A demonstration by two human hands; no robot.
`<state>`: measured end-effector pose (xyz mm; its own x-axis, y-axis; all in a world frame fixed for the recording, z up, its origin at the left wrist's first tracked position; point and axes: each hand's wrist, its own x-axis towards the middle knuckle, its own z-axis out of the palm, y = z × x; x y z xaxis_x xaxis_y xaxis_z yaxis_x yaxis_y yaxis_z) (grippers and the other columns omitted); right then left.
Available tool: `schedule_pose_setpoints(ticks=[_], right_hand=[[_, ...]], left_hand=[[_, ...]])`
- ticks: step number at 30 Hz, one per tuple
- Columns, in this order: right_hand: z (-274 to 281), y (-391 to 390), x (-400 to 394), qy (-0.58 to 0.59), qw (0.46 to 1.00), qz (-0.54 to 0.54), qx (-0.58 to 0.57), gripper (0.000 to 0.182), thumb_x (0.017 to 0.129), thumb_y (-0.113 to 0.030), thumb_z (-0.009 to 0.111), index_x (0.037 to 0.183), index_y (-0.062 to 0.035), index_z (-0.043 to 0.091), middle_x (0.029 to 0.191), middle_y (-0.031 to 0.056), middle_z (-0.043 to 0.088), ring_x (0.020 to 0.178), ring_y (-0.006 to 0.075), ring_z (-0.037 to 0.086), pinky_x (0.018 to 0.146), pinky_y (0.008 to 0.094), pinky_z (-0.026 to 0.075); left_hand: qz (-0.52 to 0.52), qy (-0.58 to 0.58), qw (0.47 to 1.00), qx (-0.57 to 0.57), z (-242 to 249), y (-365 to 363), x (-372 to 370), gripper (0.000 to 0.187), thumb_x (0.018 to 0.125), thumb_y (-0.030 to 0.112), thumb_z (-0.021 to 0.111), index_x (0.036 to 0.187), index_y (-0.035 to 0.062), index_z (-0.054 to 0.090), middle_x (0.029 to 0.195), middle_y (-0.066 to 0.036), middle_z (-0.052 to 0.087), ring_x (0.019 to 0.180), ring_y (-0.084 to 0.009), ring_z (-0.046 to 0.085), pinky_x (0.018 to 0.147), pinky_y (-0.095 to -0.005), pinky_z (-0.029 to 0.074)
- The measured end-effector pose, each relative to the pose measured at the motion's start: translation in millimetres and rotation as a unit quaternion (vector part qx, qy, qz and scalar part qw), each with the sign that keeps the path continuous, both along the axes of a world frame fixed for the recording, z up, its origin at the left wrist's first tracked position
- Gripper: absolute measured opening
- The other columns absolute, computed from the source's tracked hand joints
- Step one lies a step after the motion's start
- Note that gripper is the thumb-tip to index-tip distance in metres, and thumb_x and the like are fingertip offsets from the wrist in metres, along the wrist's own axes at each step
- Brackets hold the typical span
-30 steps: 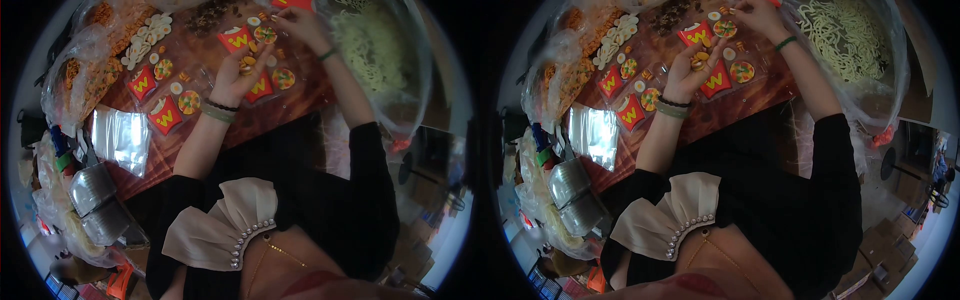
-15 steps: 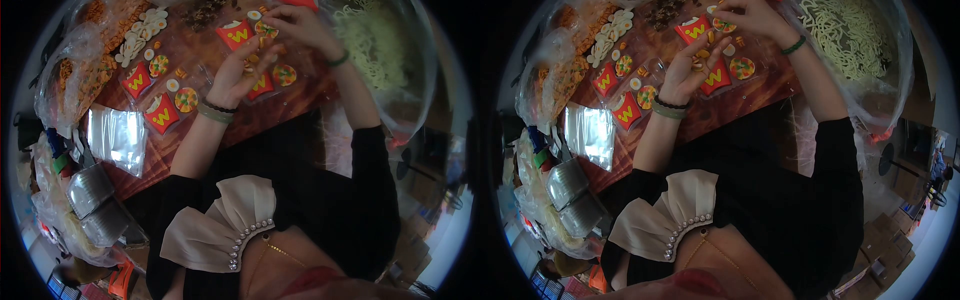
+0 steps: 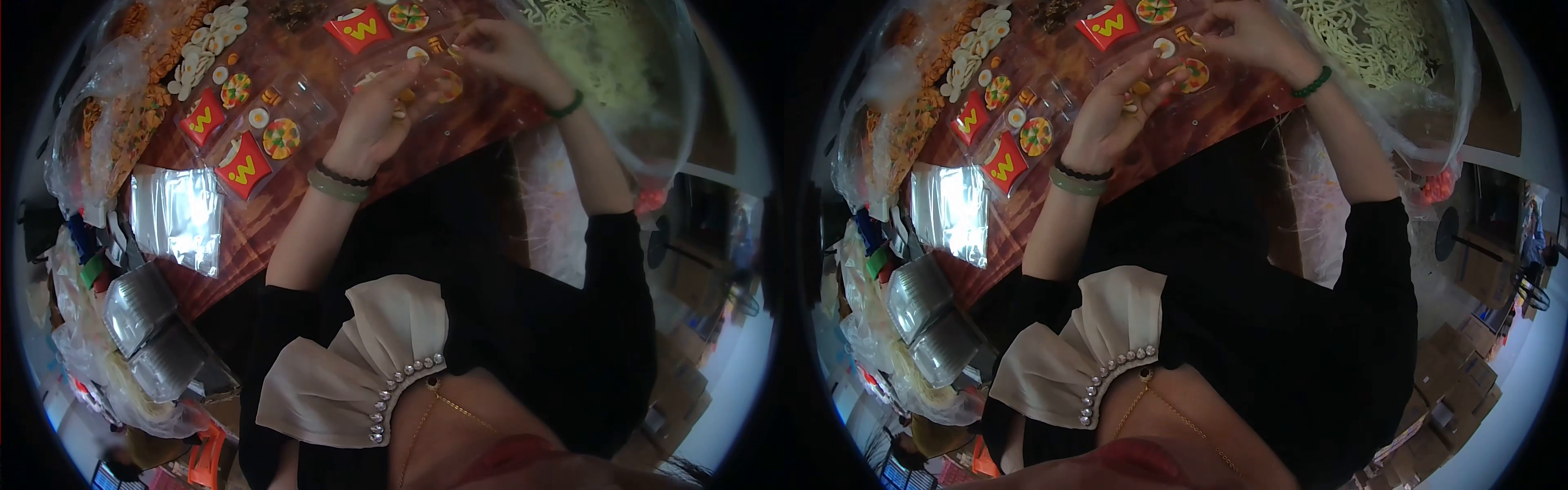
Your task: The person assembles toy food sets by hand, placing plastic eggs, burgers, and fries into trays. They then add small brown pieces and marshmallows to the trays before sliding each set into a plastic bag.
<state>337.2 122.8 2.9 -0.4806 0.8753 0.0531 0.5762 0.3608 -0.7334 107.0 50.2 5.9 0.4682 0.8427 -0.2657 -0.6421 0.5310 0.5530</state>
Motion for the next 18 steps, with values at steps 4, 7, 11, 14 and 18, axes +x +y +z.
schedule_pose_setpoints(ticks=[4, 7, 11, 14, 18], right_hand=[[-20, -26, -15, -0.031, 0.989, -0.097, 0.108, 0.012, 0.082, -0.016, 0.062, 0.086, -0.0048, 0.063, 0.077, 0.0054, 0.064, 0.071, 0.0142, 0.062, 0.063, 0.0278, 0.05], [-33, -28, -17, -0.096, 0.961, -0.076, 0.248, 0.016, 0.083, -0.017, 0.062, 0.092, -0.0038, 0.065, 0.077, 0.0066, 0.065, 0.069, 0.013, 0.063, 0.062, 0.0273, 0.051], [-12, -36, -25, -0.131, 0.969, -0.067, 0.2, 0.017, 0.08, -0.015, 0.065, 0.094, -0.0049, 0.065, 0.087, 0.0115, 0.063, 0.075, 0.0262, 0.062, 0.068, 0.0322, 0.049], [18, -44, -43, -0.059, 0.961, -0.051, 0.264, 0.017, 0.081, -0.013, 0.065, 0.095, -0.004, 0.065, 0.088, 0.0102, 0.063, 0.076, 0.0224, 0.063, 0.067, 0.0302, 0.049], [39, -42, -72, 0.05, 0.988, 0.129, 0.072, 0.017, 0.083, -0.01, 0.063, 0.097, -0.0015, 0.064, 0.088, 0.006, 0.064, 0.079, 0.0138, 0.062, 0.067, 0.0254, 0.049]], left_hand=[[-0.019, -0.159, 0.982, -0.098, -10, -15, -1, 0.035, 0.097, 0.014, 0.04, 0.123, -0.0087, 0.037, 0.124, -0.025, 0.046, 0.115, -0.04, 0.048, 0.098, -0.0402, 0.046], [-0.044, -0.228, 0.964, -0.129, -12, -22, -3, 0.035, 0.098, 0.012, 0.033, 0.126, -0.0078, 0.035, 0.132, -0.028, 0.039, 0.125, -0.0422, 0.037, 0.099, -0.0415, 0.046], [-0.046, -0.257, 0.958, -0.12, -12, -28, -9, 0.034, 0.097, 0.01, 0.033, 0.126, -0.008, 0.036, 0.133, -0.028, 0.037, 0.125, -0.0422, 0.037, 0.099, -0.0413, 0.045], [-0.006, -0.215, 0.97, -0.111, -11, -31, -14, 0.038, 0.097, 0.013, 0.038, 0.127, -0.0103, 0.033, 0.124, -0.026, 0.046, 0.116, -0.0414, 0.047, 0.098, -0.0406, 0.046], [0.021, -0.083, 0.996, -0.024, -1, -37, -24, 0.032, 0.096, 0.009, 0.038, 0.12, -0.0104, 0.042, 0.118, -0.021, 0.049, 0.111, -0.0356, 0.052, 0.095, -0.0392, 0.047]])
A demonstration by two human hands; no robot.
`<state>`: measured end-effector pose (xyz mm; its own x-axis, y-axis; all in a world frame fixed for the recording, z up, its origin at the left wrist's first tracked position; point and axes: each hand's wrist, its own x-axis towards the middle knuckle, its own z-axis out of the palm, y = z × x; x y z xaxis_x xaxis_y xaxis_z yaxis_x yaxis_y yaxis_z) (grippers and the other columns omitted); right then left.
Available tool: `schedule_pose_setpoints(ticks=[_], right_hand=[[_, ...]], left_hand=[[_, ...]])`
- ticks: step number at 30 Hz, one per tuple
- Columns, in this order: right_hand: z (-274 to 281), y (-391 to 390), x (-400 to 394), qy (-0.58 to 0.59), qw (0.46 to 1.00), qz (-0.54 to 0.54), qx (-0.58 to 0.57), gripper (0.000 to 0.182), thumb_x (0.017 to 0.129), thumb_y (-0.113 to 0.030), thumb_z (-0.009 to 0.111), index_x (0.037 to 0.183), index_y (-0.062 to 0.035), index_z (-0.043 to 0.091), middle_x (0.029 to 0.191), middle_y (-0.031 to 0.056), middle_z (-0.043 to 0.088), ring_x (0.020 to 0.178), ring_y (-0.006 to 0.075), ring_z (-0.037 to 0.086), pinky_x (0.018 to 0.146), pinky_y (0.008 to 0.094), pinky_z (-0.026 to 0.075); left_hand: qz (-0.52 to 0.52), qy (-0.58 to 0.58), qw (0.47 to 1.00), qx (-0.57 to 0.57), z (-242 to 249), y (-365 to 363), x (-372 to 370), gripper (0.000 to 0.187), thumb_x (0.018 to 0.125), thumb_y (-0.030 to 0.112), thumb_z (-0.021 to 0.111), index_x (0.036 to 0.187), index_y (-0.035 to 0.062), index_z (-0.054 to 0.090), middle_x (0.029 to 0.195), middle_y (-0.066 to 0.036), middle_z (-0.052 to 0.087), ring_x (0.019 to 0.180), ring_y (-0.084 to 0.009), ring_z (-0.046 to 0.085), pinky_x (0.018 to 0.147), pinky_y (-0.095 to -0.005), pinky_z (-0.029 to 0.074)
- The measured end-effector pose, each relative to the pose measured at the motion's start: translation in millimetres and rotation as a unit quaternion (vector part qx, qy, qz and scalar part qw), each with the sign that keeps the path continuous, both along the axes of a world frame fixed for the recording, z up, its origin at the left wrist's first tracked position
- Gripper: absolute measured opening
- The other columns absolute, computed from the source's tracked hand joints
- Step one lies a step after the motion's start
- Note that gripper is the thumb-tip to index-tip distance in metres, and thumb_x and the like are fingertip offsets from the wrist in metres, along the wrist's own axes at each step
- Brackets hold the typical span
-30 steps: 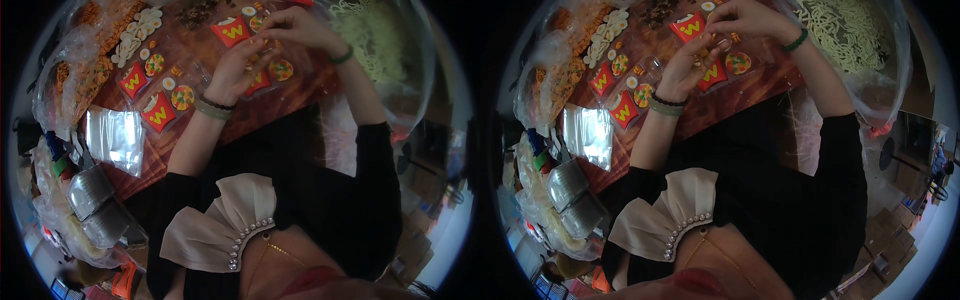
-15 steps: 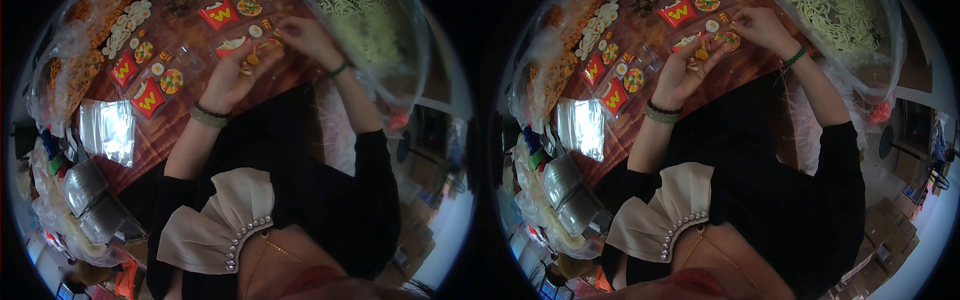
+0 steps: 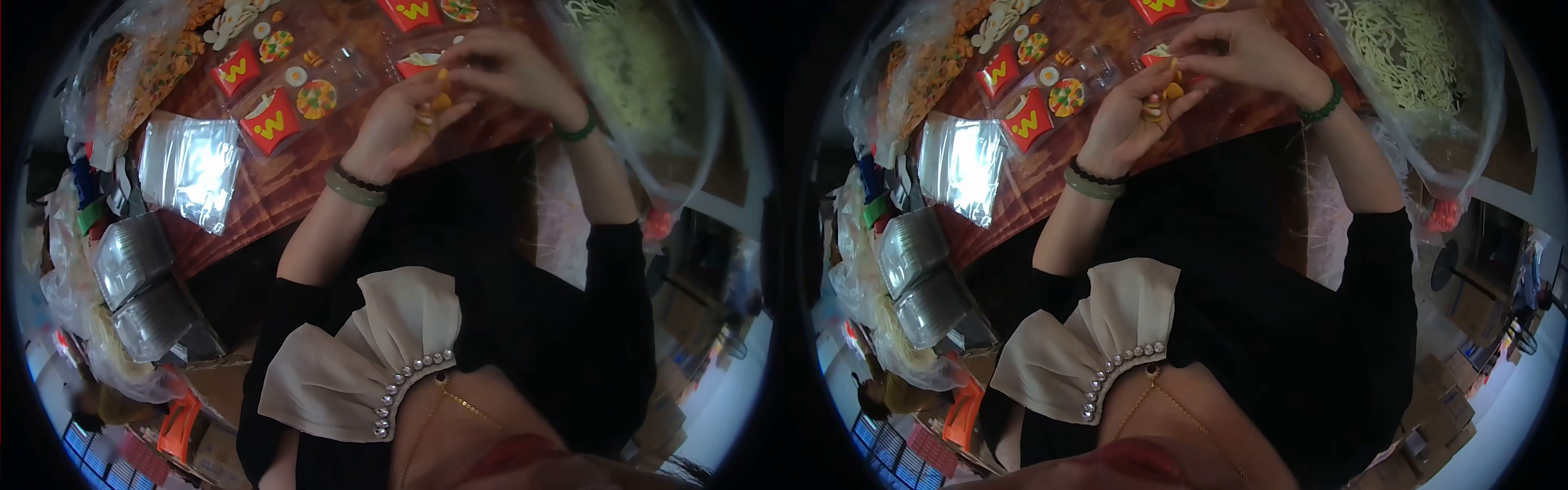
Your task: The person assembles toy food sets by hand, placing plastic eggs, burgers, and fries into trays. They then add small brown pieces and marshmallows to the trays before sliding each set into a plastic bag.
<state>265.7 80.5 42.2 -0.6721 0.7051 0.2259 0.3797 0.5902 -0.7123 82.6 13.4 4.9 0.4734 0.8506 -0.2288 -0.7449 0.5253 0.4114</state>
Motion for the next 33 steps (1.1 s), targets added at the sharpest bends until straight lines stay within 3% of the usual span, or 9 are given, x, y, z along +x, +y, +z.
schedule_pose_setpoints(ticks=[2, 4, 5, 7, 14, 17, 22, 29, 33], right_hand=[[7, 11, -17, -0.052, 0.996, 0.078, -0.012, 0.017, 0.084, -0.009, 0.063, 0.098, -0.0007, 0.063, 0.088, 0.0047, 0.065, 0.079, 0.0109, 0.061, 0.068, 0.0238, 0.049], [14, 17, -37, -0.123, 0.977, 0.071, -0.16, 0.017, 0.085, -0.011, 0.061, 0.099, -0.0012, 0.063, 0.086, 0.0035, 0.065, 0.079, 0.0095, 0.06, 0.068, 0.0228, 0.048], [10, 22, -46, -0.123, 0.976, 0.081, -0.159, 0.017, 0.085, -0.011, 0.061, 0.099, -0.0012, 0.063, 0.086, 0.0035, 0.065, 0.079, 0.0095, 0.06, 0.068, 0.0228, 0.048], [0, 34, -61, -0.032, 0.984, 0.108, -0.138, 0.019, 0.085, -0.019, 0.062, 0.094, -0.0023, 0.064, 0.083, 0.0034, 0.065, 0.074, 0.0094, 0.062, 0.063, 0.0213, 0.049], [1, 44, -122, -0.031, 0.988, 0.137, -0.059, 0.018, 0.085, -0.017, 0.062, 0.094, -0.0017, 0.063, 0.086, 0.0036, 0.064, 0.077, 0.0097, 0.062, 0.068, 0.023, 0.051], [-3, 69, -152, 0.049, 0.971, 0.064, -0.225, 0.016, 0.086, -0.013, 0.062, 0.097, -0.0021, 0.061, 0.089, 0.0023, 0.063, 0.081, 0.0084, 0.059, 0.071, 0.0225, 0.049], [-25, 121, -205, -0.004, 0.995, -0.007, -0.104, 0.015, 0.085, -0.013, 0.062, 0.096, -0.0022, 0.061, 0.088, 0.0025, 0.063, 0.08, 0.0087, 0.059, 0.07, 0.0227, 0.049], [-54, 134, -228, -0.094, 0.994, -0.028, 0.037, 0.015, 0.084, -0.012, 0.062, 0.095, -0.0024, 0.061, 0.088, 0.0028, 0.063, 0.079, 0.0091, 0.059, 0.069, 0.023, 0.048], [-43, 123, -219, -0.083, 0.995, -0.012, 0.049, 0.014, 0.084, -0.011, 0.063, 0.095, -0.0025, 0.062, 0.088, 0.003, 0.063, 0.079, 0.0094, 0.059, 0.069, 0.0232, 0.048]], left_hand=[[0.031, 0.073, 0.997, 0.016, 8, -3, -10, 0.03, 0.095, 0.009, 0.038, 0.118, -0.0101, 0.044, 0.116, -0.019, 0.051, 0.11, -0.0332, 0.053, 0.095, -0.0388, 0.047], [0.056, 0.093, 0.994, 0.002, 11, -5, -22, 0.03, 0.095, 0.008, 0.037, 0.118, -0.0097, 0.044, 0.114, -0.016, 0.051, 0.108, -0.0301, 0.055, 0.095, -0.039, 0.047], [0.066, 0.094, 0.993, 0.001, 10, -5, -31, 0.03, 0.095, 0.008, 0.037, 0.118, -0.0097, 0.044, 0.114, -0.016, 0.051, 0.108, -0.0301, 0.055, 0.095, -0.039, 0.047], [0.08, 0.045, 0.995, 0.029, 8, -2, -45, 0.036, 0.095, 0.009, 0.037, 0.127, -0.0077, 0.037, 0.118, -0.017, 0.05, 0.109, -0.0267, 0.055, 0.097, -0.0344, 0.048], [0.175, 0.039, 0.984, -0.007, -5, 3, -82, 0.037, 0.096, 0.012, 0.039, 0.126, -0.0089, 0.037, 0.122, -0.02, 0.048, 0.113, -0.0306, 0.052, 0.098, -0.0348, 0.047], [0.201, -0.026, 0.979, 0.003, -10, 3, -94, 0.04, 0.096, 0.012, 0.04, 0.13, -0.0086, 0.032, 0.126, -0.023, 0.045, 0.118, -0.0344, 0.048, 0.098, -0.0352, 0.047], [0.201, -0.071, 0.977, 0.005, -13, -2, -107, 0.049, 0.096, 0.01, 0.04, 0.137, -0.0063, 0.019, 0.133, -0.027, 0.036, 0.123, -0.0395, 0.041, 0.098, -0.0348, 0.047], [0.202, -0.085, 0.976, -0.013, -17, -7, -119, 0.044, 0.095, 0.014, 0.041, 0.133, -0.0038, 0.027, 0.129, -0.023, 0.041, 0.12, -0.0371, 0.045, 0.099, -0.0386, 0.044], [0.208, -0.148, 0.967, 0.005, -16, -5, -122, 0.042, 0.098, 0.016, 0.033, 0.133, -0.0057, 0.029, 0.138, -0.025, 0.031, 0.129, -0.0394, 0.032, 0.103, -0.0425, 0.04]])
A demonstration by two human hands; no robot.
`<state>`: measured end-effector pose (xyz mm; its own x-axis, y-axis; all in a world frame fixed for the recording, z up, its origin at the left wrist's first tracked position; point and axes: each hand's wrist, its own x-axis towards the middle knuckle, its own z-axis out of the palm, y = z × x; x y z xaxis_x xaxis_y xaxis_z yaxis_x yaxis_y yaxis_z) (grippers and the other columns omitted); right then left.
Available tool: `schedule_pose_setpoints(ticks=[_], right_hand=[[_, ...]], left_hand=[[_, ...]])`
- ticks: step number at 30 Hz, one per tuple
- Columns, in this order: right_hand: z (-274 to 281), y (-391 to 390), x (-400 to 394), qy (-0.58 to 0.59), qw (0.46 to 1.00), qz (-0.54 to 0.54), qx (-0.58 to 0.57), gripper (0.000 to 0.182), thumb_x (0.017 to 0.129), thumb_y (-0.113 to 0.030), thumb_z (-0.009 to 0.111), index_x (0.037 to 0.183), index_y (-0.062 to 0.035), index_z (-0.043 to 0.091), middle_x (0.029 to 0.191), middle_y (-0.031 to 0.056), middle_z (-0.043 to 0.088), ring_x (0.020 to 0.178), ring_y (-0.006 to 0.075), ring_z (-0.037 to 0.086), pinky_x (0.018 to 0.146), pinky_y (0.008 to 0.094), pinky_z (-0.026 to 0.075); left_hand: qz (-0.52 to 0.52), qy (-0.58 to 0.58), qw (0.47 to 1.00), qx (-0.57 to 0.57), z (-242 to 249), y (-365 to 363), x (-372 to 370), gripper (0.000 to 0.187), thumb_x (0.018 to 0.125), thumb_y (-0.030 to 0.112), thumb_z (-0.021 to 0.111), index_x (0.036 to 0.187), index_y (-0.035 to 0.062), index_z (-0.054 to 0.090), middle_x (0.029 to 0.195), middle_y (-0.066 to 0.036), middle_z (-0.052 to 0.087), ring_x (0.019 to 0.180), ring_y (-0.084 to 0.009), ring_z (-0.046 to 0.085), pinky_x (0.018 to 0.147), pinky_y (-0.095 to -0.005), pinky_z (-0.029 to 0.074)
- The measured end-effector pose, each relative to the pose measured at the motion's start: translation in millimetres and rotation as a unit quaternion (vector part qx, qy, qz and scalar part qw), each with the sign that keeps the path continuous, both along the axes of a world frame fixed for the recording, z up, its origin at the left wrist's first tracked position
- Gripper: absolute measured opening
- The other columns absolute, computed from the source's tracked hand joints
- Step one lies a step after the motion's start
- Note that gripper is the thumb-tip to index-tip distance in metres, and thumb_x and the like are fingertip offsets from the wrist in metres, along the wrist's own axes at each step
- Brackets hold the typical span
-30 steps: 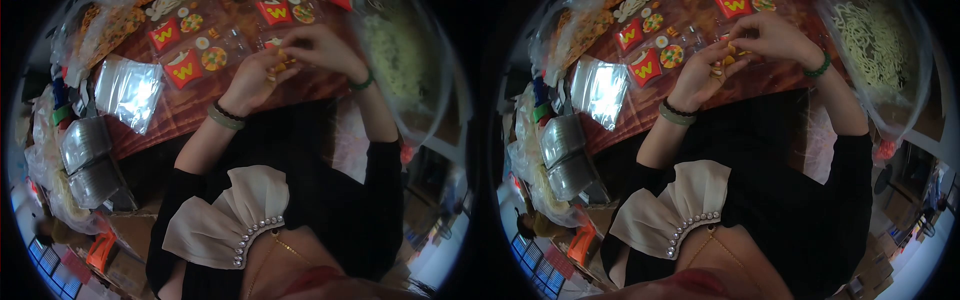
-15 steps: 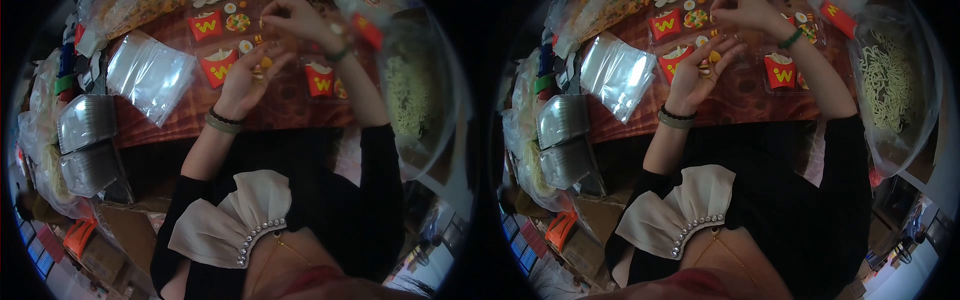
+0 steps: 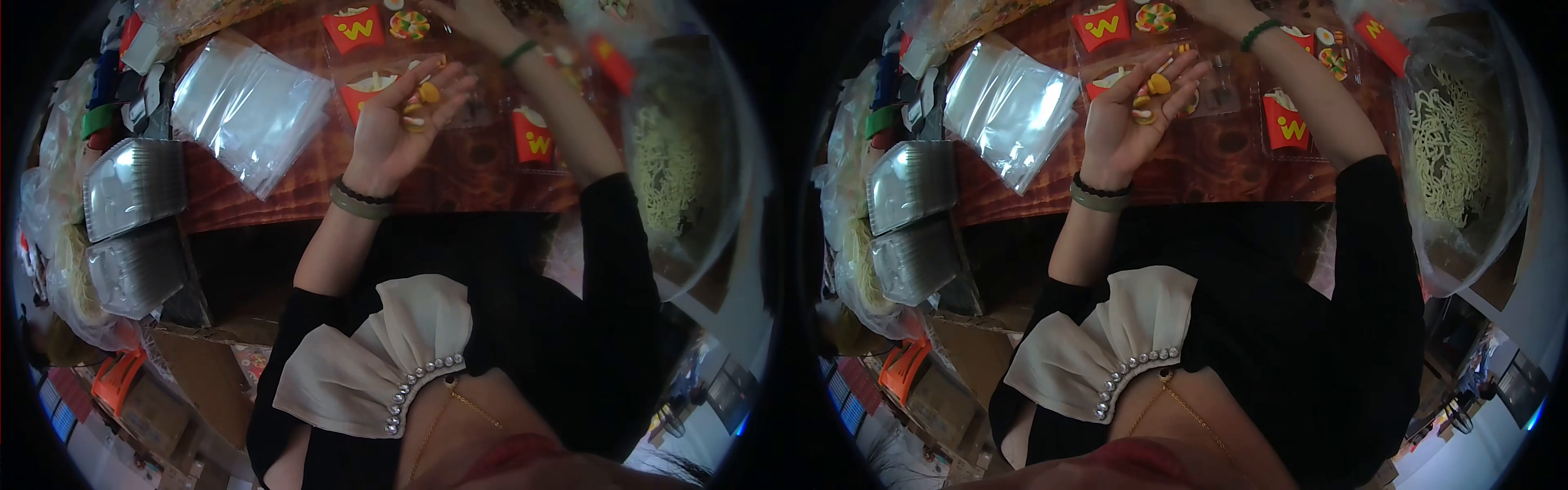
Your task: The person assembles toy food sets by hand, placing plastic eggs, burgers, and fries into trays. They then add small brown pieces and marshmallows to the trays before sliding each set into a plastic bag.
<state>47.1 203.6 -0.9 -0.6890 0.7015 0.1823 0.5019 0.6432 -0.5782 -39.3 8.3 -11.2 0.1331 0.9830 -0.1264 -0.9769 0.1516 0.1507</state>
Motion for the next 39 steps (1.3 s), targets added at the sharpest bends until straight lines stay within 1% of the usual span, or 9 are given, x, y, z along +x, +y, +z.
schedule_pose_setpoints(ticks=[6, 11, 17, 20, 26, 31, 35, 37, 39], right_hand=[[58, -51, 33, 0.056, 0.969, 0.198, -0.134, 0.014, 0.083, -0.011, 0.063, 0.094, -0.0027, 0.062, 0.088, 0.0033, 0.063, 0.078, 0.0097, 0.059, 0.068, 0.0234, 0.048], [70, -83, 52, 0.013, 0.948, 0.307, -0.078, 0.013, 0.081, -0.009, 0.064, 0.092, -0.0025, 0.062, 0.088, 0.0039, 0.062, 0.076, 0.0106, 0.059, 0.067, 0.0238, 0.048], [57, -104, 79, -0.019, 0.957, 0.266, -0.113, 0.011, 0.079, -0.009, 0.062, 0.087, -0.0023, 0.061, 0.08, 0.0038, 0.062, 0.074, 0.0113, 0.06, 0.063, 0.0243, 0.048], [46, -114, 86, 0.047, 0.968, 0.218, -0.116, 0.011, 0.078, -0.008, 0.062, 0.087, -0.0024, 0.061, 0.079, 0.0037, 0.062, 0.073, 0.0106, 0.059, 0.065, 0.0237, 0.048], [20, -92, 94, 0.099, 0.966, 0.056, -0.231, 0.013, 0.082, -0.01, 0.063, 0.093, -0.0029, 0.062, 0.086, 0.0012, 0.062, 0.078, 0.0071, 0.059, 0.068, 0.0218, 0.048], [-26, -86, 82, 0.034, 0.997, -0.013, -0.066, 0.02, 0.083, -0.016, 0.065, 0.097, -0.0023, 0.064, 0.087, 0.0038, 0.063, 0.078, 0.0097, 0.061, 0.067, 0.0233, 0.049], [-25, -98, 77, 0.017, 1.0, -0.009, 0.005, 0.019, 0.082, -0.017, 0.066, 0.094, -0.0025, 0.064, 0.086, 0.0075, 0.064, 0.077, 0.0144, 0.063, 0.067, 0.0259, 0.05], [-25, -97, 79, -0.029, 0.992, 0.027, 0.12, 0.018, 0.081, -0.018, 0.066, 0.093, -0.0042, 0.065, 0.085, 0.01, 0.064, 0.077, 0.019, 0.063, 0.068, 0.0287, 0.05], [-13, -90, 78, 0.013, 0.996, 0.034, 0.078, 0.017, 0.08, -0.019, 0.065, 0.091, -0.0051, 0.066, 0.084, 0.0106, 0.063, 0.075, 0.0226, 0.063, 0.066, 0.0317, 0.05]], left_hand=[[0.011, 0.013, 1.0, 0.022, 3, -2, 2, 0.041, 0.096, 0.013, 0.035, 0.132, -0.0037, 0.031, 0.131, -0.021, 0.04, 0.124, -0.0337, 0.041, 0.105, -0.0424, 0.036], [0.036, 0.092, 0.995, 0.005, 10, -8, 13, 0.045, 0.092, 0.006, 0.037, 0.135, -0.0039, 0.028, 0.131, -0.02, 0.04, 0.122, -0.0275, 0.043, 0.106, -0.0398, 0.035], [0.041, 0.119, 0.991, -0.042, 6, -17, 22, 0.045, 0.092, 0.003, 0.036, 0.136, -0.0054, 0.028, 0.127, -0.017, 0.042, 0.118, -0.0236, 0.046, 0.103, -0.0363, 0.039], [0.047, 0.109, 0.993, -0.028, 2, -21, 32, 0.048, 0.091, 0.002, 0.037, 0.136, -0.0059, 0.026, 0.128, -0.018, 0.041, 0.116, -0.0239, 0.047, 0.103, -0.0364, 0.039], [0.046, 0.097, 0.994, -0.037, -5, -35, 34, 0.052, 0.088, -0.001, 0.034, 0.137, -0.007, 0.018, 0.138, -0.025, 0.03, 0.127, -0.0337, 0.037, 0.106, -0.0384, 0.036], [0.034, 0.092, 0.994, -0.04, -13, -39, 37, 0.054, 0.087, -0.002, 0.034, 0.138, -0.0075, 0.016, 0.139, -0.028, 0.027, 0.129, -0.0376, 0.033, 0.108, -0.0402, 0.033], [0.033, 0.087, 0.995, -0.043, -16, -38, 36, 0.053, 0.087, -0.002, 0.034, 0.137, -0.0075, 0.016, 0.139, -0.028, 0.027, 0.129, -0.0379, 0.033, 0.108, -0.04, 0.033], [0.027, 0.093, 0.993, -0.062, -16, -38, 36, 0.052, 0.088, -0.001, 0.034, 0.137, -0.0064, 0.018, 0.138, -0.027, 0.029, 0.128, -0.0372, 0.035, 0.107, -0.0398, 0.036], [0.018, 0.088, 0.994, -0.067, -14, -40, 32, 0.051, 0.089, -0.001, 0.035, 0.137, -0.0057, 0.019, 0.138, -0.026, 0.03, 0.128, -0.0368, 0.036, 0.105, -0.0397, 0.037]])
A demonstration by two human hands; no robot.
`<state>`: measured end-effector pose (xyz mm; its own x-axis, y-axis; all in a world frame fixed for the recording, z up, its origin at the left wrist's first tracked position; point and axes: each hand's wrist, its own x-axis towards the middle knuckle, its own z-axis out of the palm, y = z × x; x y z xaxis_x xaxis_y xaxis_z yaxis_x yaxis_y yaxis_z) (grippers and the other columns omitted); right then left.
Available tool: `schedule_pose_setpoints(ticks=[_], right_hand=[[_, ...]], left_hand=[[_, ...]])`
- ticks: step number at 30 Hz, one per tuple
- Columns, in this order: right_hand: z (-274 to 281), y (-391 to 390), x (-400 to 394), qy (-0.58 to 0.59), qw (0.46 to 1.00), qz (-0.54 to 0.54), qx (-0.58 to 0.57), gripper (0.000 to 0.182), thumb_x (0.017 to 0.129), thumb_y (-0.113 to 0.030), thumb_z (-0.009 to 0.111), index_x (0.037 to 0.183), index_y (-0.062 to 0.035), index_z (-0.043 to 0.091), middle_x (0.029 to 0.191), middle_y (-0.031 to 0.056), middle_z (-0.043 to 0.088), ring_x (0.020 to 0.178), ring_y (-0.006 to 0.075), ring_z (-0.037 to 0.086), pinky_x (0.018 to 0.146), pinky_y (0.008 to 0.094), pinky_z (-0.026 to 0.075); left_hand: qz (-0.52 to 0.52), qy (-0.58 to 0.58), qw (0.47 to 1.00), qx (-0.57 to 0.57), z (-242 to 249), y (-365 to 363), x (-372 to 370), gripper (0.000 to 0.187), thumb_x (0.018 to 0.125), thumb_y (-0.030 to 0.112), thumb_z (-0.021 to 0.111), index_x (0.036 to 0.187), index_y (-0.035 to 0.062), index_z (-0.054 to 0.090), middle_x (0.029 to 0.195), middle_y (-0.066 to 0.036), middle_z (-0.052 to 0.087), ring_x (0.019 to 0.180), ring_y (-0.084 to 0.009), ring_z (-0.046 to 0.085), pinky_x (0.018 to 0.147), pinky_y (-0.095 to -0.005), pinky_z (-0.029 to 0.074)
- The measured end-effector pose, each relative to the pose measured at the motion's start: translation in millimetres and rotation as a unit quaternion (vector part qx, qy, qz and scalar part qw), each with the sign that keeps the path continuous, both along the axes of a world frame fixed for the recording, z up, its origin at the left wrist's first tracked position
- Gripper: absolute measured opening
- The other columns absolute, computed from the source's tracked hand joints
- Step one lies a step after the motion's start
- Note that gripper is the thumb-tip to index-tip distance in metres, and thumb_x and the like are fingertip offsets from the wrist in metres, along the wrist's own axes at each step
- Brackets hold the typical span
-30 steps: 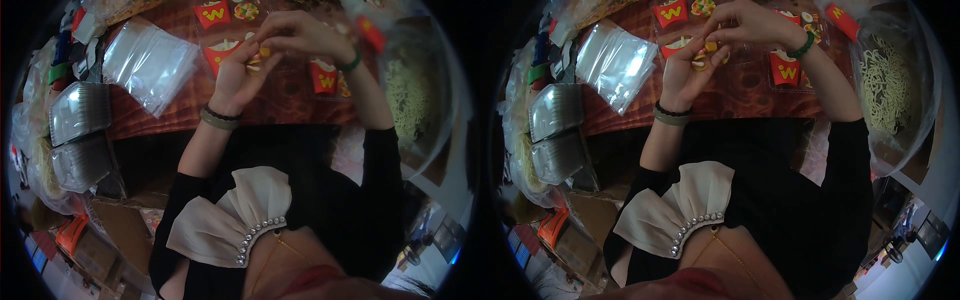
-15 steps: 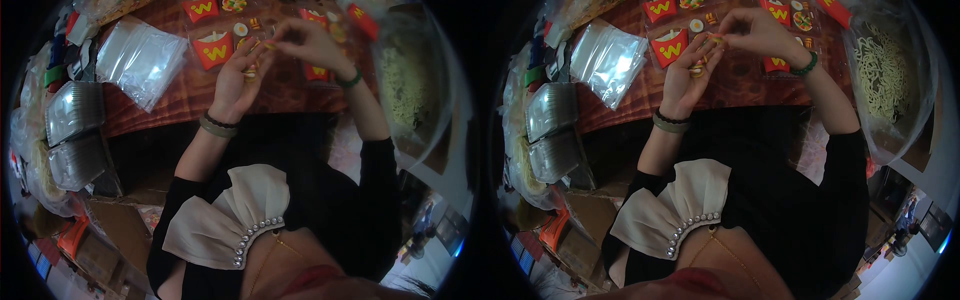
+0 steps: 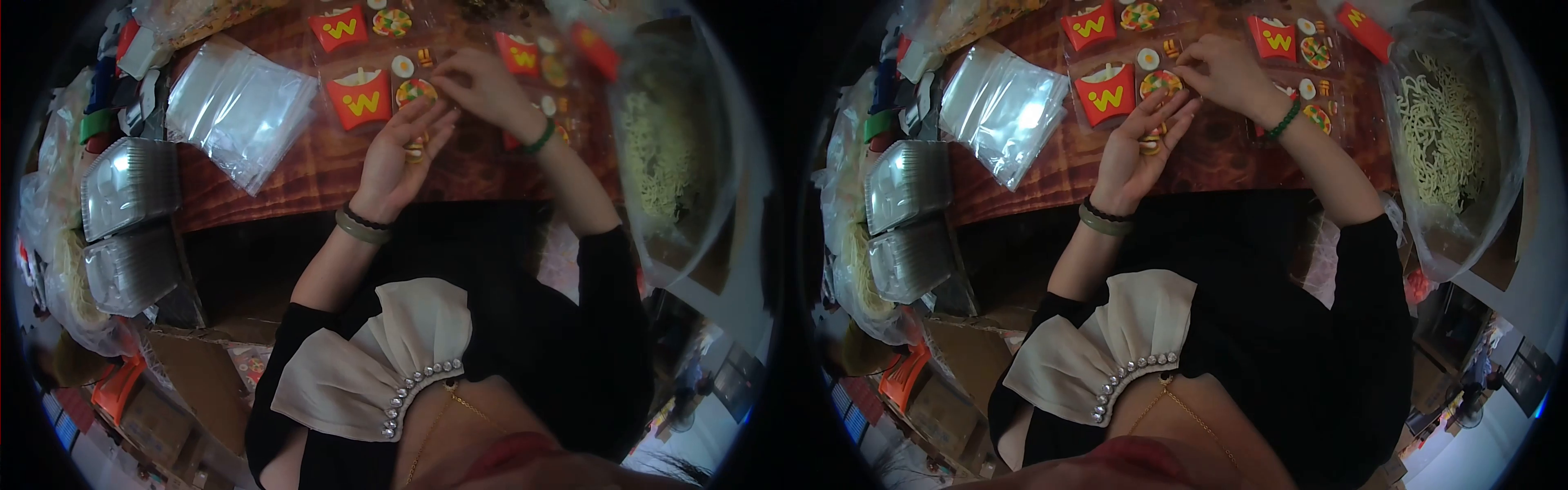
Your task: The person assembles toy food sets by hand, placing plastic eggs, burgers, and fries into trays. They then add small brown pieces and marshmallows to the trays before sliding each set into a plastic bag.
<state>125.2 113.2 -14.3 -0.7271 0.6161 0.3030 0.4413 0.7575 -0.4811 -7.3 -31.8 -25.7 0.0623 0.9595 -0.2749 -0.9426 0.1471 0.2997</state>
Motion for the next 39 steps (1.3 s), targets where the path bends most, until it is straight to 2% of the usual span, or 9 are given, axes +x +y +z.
schedule_pose_setpoints(ticks=[5, 8, 18, 20, 22, 24, 26, 31, 39], right_hand=[[12, 56, -31, 0.077, 0.996, -0.022, 0.025, 0.016, 0.08, -0.019, 0.063, 0.087, -0.0055, 0.067, 0.082, 0.0114, 0.064, 0.074, 0.0278, 0.062, 0.065, 0.0362, 0.049], [1, 100, -54, -0.015, 0.999, -0.03, 0.028, 0.017, 0.081, -0.019, 0.064, 0.093, -0.0061, 0.066, 0.087, 0.0095, 0.064, 0.076, 0.026, 0.061, 0.07, 0.0327, 0.05], [-9, 119, -64, -0.068, 0.997, 0.019, 0.036, 0.016, 0.078, -0.02, 0.062, 0.084, -0.006, 0.067, 0.085, 0.0142, 0.064, 0.081, 0.0316, 0.061, 0.073, 0.0404, 0.049], [-6, 121, -54, 0.108, 0.988, 0.107, -0.019, 0.016, 0.078, -0.02, 0.064, 0.085, -0.0059, 0.066, 0.087, 0.0141, 0.064, 0.081, 0.0314, 0.061, 0.073, 0.0385, 0.049], [7, 116, -35, 0.149, 0.988, 0.048, 0.004, 0.017, 0.078, -0.02, 0.065, 0.087, -0.0047, 0.066, 0.088, 0.0143, 0.064, 0.082, 0.0307, 0.062, 0.074, 0.0371, 0.05], [24, 119, -9, 0.188, 0.982, -0.012, 0.018, 0.019, 0.079, -0.02, 0.065, 0.088, -0.0036, 0.065, 0.088, 0.0145, 0.065, 0.082, 0.03, 0.062, 0.074, 0.0358, 0.05], [38, 125, 24, 0.045, 0.992, -0.118, 0.014, 0.025, 0.079, -0.021, 0.067, 0.095, -0.0014, 0.064, 0.09, 0.015, 0.065, 0.085, 0.0289, 0.064, 0.075, 0.0347, 0.05], [6, 172, 73, 0.03, 0.986, -0.149, -0.062, 0.034, 0.077, -0.024, 0.069, 0.103, -0.002, 0.064, 0.092, 0.0157, 0.066, 0.085, 0.0274, 0.064, 0.076, 0.0344, 0.05], [5, 169, 27, -0.057, 0.998, -0.026, 0.018, 0.036, 0.077, -0.025, 0.07, 0.106, -0.0059, 0.062, 0.101, 0.0155, 0.062, 0.091, 0.0279, 0.062, 0.081, 0.0364, 0.049]], left_hand=[[-0.04, -0.054, 0.997, -0.038, 14, 3, -14, 0.043, 0.094, 0.008, 0.043, 0.134, -0.0001, 0.03, 0.131, -0.02, 0.043, 0.113, -0.0307, 0.052, 0.084, -0.029, 0.053], [-0.033, -0.088, 0.995, -0.022, 18, 15, -27, 0.038, 0.093, 0.009, 0.047, 0.129, 0.001, 0.037, 0.128, -0.017, 0.047, 0.104, -0.0266, 0.058, 0.072, -0.023, 0.055], [-0.051, 0.006, 0.999, 0.009, 49, 106, -54, 0.026, 0.091, 0.011, 0.051, 0.114, 0.0009, 0.049, 0.112, -0.013, 0.057, 0.088, -0.0211, 0.06, 0.062, -0.0207, 0.052], [-0.033, 0.06, 0.998, -0.005, 59, 146, -51, 0.025, 0.09, 0.01, 0.051, 0.113, 0.0, 0.049, 0.109, -0.013, 0.057, 0.083, -0.0209, 0.058, 0.058, -0.0197, 0.049], [-0.106, 0.056, 0.992, 0.042, 65, 191, -55, 0.028, 0.091, 0.005, 0.047, 0.118, -0.0017, 0.046, 0.11, -0.017, 0.057, 0.079, -0.0212, 0.056, 0.056, -0.0189, 0.048], [-0.084, 0.137, 0.987, -0.007, 67, 249, -41, 0.026, 0.09, 0.01, 0.051, 0.112, -0.0022, 0.048, 0.102, -0.014, 0.058, 0.074, -0.0214, 0.054, 0.064, -0.0216, 0.049], [-0.001, 0.146, 0.987, -0.072, 80, 306, -14, 0.026, 0.09, 0.009, 0.049, 0.113, -0.0036, 0.047, 0.103, -0.016, 0.058, 0.079, -0.0237, 0.056, 0.07, -0.0256, 0.051], [0.058, 0.179, 0.982, -0.036, 79, 403, 21, 0.026, 0.091, 0.009, 0.048, 0.114, -0.0038, 0.046, 0.105, -0.016, 0.056, 0.083, -0.0247, 0.056, 0.073, -0.0276, 0.05], [0.048, 0.348, 0.934, 0.057, 68, 367, 10, 0.028, 0.092, 0.01, 0.046, 0.115, -0.0041, 0.044, 0.107, -0.018, 0.054, 0.088, -0.0264, 0.055, 0.077, -0.0307, 0.05]])
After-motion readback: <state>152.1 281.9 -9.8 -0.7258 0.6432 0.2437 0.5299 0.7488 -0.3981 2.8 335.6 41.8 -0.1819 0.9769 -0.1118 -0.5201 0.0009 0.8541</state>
